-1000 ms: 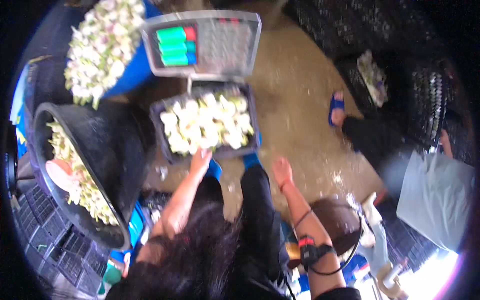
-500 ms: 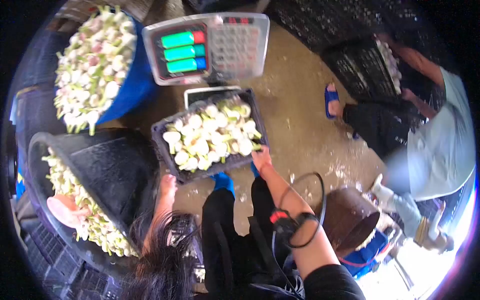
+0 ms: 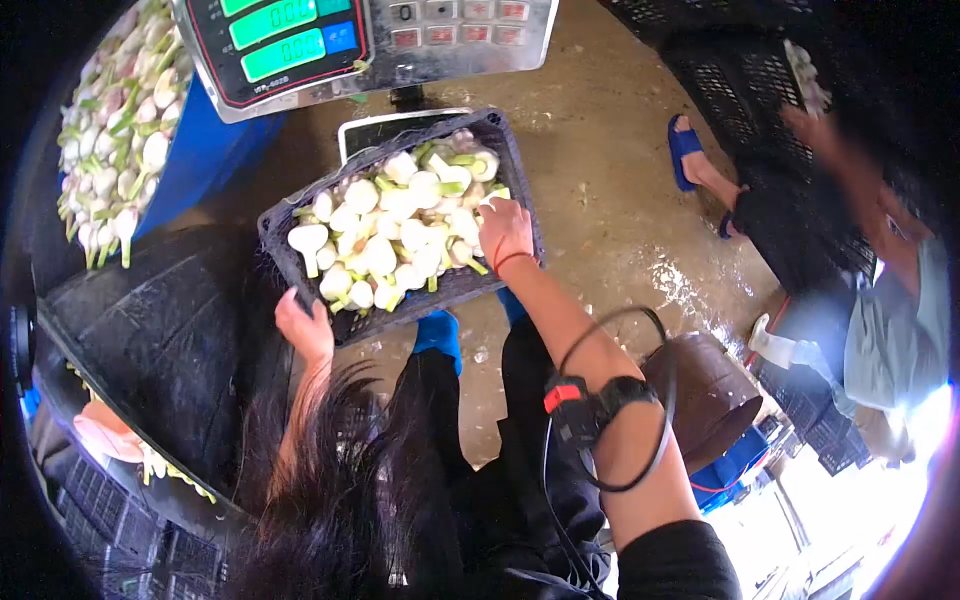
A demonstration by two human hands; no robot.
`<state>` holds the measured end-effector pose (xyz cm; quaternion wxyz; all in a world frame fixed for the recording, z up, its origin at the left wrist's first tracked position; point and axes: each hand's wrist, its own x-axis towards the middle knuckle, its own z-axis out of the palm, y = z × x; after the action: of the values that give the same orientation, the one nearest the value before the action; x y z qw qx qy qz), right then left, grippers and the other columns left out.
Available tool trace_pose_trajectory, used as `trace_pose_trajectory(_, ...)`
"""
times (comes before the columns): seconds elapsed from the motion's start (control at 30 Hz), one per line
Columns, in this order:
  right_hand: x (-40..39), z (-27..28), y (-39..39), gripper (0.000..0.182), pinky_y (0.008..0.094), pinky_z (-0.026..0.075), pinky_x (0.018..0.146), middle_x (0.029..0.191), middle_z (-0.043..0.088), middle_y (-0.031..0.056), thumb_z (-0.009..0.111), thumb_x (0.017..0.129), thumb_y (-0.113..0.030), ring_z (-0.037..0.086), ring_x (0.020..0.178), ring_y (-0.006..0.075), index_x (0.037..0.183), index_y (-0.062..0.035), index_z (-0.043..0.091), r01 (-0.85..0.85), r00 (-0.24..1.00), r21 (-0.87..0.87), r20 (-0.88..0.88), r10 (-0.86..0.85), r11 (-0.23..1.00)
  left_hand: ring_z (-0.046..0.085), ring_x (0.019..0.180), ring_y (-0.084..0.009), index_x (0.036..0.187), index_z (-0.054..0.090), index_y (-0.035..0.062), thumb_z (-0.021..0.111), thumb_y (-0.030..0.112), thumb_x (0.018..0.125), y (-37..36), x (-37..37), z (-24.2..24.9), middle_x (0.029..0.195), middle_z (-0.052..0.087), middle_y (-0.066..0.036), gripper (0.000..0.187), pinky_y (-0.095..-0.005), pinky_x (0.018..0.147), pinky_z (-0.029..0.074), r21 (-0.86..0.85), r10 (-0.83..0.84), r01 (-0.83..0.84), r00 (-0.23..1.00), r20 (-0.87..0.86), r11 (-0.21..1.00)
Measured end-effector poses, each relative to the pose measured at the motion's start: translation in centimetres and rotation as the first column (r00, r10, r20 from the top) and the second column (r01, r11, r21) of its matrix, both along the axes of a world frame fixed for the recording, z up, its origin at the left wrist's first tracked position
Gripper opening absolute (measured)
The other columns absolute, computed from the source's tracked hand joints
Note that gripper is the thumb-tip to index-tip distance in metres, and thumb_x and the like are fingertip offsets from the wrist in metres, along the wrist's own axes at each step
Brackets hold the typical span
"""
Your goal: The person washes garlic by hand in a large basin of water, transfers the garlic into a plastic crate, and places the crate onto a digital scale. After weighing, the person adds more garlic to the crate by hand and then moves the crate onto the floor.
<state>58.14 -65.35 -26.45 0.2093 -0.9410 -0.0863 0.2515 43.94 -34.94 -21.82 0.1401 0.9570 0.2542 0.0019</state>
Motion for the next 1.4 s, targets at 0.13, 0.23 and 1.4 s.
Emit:
trace_pose_trajectory(0.13,-2.5,-2.1,2.5,0.026,0.0418,0.039,0.089,0.114,0.050,0.0151,0.056,0.071,-0.016,0.048,0.104,0.0332,0.096,-0.0145,0.062,-0.158,0.980,0.008,0.119,0.156,0.987,0.046,0.103,-0.0345,0.114,0.050,0.0015,0.063,0.013,0.071,-4.5,4.1,-0.4,0.110,0.049,-0.021,0.047,-0.0426,0.091,0.037,-0.270,-0.338,0.311,0.939,-0.060,0.911)
trace_pose_trajectory(0.23,-2.2,-3.0,3.3,0.028,0.0447,0.040,0.085,0.109,0.047,0.0130,0.057,0.071,-0.016,0.049,0.096,0.0323,0.099,-0.0170,0.060,-0.170,0.985,-0.043,0.026,0.171,0.985,0.043,0.107,-0.0327,0.115,0.049,0.0069,0.066,0.021,0.071,-6.7,4.9,-5.3,0.114,0.050,-0.016,0.049,-0.0439,0.092,0.032,-0.269,-0.293,0.253,0.948,-0.120,0.929)
trace_pose_trajectory(1.4,-3.8,5.5,2.5,0.020,0.0295,0.044,0.079,0.091,0.062,0.0098,0.055,0.079,-0.015,0.058,0.087,0.0189,0.095,-0.0046,0.059,0.081,0.962,0.076,-0.266,-0.058,0.994,0.056,0.084,-0.0210,0.107,0.044,0.0103,0.065,0.020,0.068,8.3,-15.1,34.3,0.103,0.051,-0.008,0.045,-0.0279,0.065,0.049,-0.961,0.939,-0.229,0.335,0.075,0.159)
